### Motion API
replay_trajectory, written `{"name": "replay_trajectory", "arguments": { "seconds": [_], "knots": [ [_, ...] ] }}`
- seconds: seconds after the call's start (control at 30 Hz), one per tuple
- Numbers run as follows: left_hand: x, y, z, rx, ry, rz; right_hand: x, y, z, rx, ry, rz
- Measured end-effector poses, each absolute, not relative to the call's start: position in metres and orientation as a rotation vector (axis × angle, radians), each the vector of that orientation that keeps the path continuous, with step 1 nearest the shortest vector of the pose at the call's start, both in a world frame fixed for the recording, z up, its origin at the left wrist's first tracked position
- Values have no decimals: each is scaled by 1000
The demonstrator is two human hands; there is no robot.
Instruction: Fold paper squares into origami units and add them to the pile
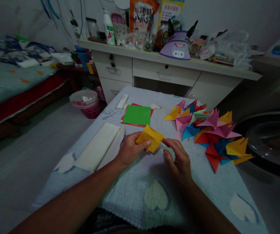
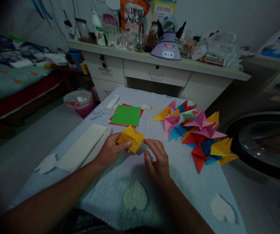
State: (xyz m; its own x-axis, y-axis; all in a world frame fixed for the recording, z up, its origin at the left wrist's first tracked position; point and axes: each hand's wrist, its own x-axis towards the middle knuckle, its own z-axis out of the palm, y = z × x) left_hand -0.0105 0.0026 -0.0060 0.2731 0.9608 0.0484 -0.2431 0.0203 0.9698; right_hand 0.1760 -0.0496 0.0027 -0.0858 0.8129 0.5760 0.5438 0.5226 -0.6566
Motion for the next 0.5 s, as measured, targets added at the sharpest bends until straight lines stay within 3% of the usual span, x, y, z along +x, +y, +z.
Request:
{"name": "replay_trajectory", "arguments": {
  "seconds": [0.5],
  "knots": [
    [-9,0,0,1169,805,1145,175,-49,0,-1103,-1804,386]
  ]
}}
